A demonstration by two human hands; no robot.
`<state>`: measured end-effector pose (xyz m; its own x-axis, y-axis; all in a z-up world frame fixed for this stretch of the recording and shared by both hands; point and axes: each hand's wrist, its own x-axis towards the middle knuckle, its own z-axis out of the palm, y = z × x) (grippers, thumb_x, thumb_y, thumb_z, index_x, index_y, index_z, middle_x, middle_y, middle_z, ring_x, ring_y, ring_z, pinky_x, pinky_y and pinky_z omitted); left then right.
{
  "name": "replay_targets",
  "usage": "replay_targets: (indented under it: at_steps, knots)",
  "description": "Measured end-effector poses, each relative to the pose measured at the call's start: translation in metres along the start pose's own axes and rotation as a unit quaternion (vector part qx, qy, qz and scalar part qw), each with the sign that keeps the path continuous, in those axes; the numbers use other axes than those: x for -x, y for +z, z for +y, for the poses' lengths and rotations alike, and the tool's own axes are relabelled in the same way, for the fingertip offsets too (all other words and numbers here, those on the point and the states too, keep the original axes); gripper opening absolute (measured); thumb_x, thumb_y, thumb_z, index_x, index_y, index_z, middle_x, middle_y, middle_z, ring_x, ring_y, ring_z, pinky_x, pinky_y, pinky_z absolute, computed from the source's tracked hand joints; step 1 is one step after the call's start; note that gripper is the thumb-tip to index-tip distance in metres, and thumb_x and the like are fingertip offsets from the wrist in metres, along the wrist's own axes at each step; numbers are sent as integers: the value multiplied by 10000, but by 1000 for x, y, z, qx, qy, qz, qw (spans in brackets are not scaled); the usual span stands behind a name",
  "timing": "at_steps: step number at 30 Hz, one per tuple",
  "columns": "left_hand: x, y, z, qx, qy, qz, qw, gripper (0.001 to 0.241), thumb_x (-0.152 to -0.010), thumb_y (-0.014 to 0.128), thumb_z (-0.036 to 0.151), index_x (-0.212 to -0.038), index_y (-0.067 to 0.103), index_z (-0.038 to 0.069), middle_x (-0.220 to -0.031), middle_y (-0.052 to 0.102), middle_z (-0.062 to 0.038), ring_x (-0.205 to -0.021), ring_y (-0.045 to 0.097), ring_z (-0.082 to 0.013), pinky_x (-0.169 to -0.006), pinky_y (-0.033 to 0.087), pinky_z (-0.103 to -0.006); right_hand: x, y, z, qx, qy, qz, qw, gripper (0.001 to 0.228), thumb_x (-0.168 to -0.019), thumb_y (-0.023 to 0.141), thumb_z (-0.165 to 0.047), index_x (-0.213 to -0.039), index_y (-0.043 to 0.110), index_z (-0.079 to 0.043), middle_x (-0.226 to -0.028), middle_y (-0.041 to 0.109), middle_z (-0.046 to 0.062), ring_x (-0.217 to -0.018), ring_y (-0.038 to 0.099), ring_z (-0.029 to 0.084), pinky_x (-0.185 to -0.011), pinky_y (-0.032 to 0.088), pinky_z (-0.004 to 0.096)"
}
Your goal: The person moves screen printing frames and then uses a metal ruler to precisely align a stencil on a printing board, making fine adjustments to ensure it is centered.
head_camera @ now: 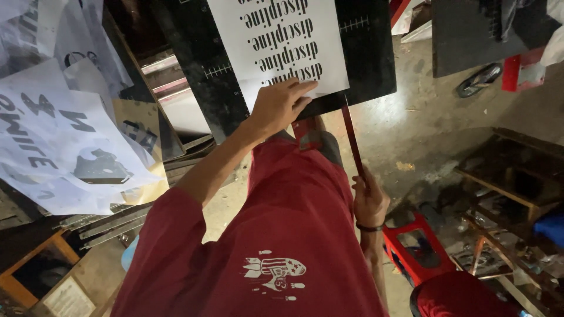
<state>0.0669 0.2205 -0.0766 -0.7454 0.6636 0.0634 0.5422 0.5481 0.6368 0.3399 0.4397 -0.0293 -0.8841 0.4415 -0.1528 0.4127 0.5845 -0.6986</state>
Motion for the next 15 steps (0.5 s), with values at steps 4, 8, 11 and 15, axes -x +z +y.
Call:
replay_targets:
  at_steps: [4, 8, 11, 15]
  knots:
    - [1, -2, 1, 6, -2, -6, 1000, 326, -1019, 689, 245, -1342, 647, 230, -819, 616, 5, -607, 635, -148, -523, 539, -298, -4, 4, -7, 15, 0, 6, 1000, 286, -1031, 625, -49, -1293, 673, 53, -891, 768, 201, -708, 747, 308, -592, 581, 433]
    - [4, -1, 0, 13, -6, -17, 1000, 326, -1023, 678, 233, -1345, 643, 195, -855, 640, -29, -630, 662, -188, -538, 553, -328, -4, 2, -14, -6, 5, 2, 1000, 288, -1040, 618, -67, -1296, 669, 53, -913, 768, 202, -718, 748, 303, -596, 584, 409]
    - [6, 1, -1, 17, -6, -19, 1000, 343, -1014, 687, 233, -1351, 633, 203, -842, 632, -31, -635, 666, -200, -533, 549, -343, -3, 4, -8, -12, 6, 2, 1000, 300, -1032, 625, -54, -1303, 666, 68, -912, 763, 219, -707, 745, 321, -584, 574, 410]
    - [7, 2, -2, 15, -14, -28, 999, 359, -1011, 695, 234, -1362, 624, 215, -851, 635, -23, -644, 677, -187, -542, 561, -332, -3, 4, -4, -11, -1, 3, 1000, 303, -1014, 631, -34, -1296, 670, 69, -911, 765, 212, -704, 747, 305, -583, 575, 412]
